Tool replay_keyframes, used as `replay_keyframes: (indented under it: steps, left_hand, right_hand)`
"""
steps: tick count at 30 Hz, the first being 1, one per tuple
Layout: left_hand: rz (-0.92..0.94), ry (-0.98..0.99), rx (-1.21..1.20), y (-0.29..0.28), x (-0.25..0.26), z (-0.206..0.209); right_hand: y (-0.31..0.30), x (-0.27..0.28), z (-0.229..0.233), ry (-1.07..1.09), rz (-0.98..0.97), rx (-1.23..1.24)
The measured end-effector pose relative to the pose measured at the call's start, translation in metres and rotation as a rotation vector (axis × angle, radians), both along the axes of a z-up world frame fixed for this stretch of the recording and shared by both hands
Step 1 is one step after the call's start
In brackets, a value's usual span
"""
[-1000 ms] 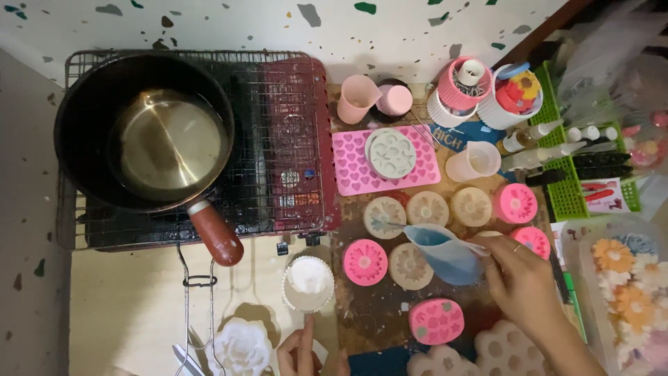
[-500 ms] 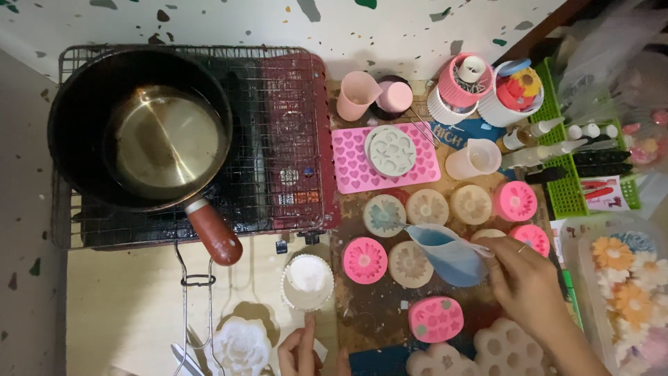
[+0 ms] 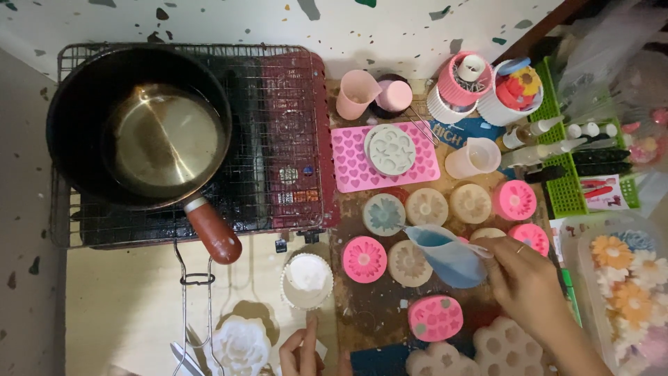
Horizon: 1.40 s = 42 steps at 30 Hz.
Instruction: The recorder is making candles by melting wax on a portable stove, mixing in colors, and pouring it into molds.
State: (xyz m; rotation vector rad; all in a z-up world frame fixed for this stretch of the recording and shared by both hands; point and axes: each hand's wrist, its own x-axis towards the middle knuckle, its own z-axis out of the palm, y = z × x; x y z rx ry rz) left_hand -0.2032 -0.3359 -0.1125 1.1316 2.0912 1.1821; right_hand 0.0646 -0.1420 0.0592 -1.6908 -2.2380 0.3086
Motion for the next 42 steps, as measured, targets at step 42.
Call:
replay_keyframes:
  steps: [42]
  left_hand:
    - [-0.054, -0.019, -0.038, 0.003, 0.012, -0.008]
  right_hand:
    - [-0.004, 0.039, 0.023, 0.064, -0.196, 0.068]
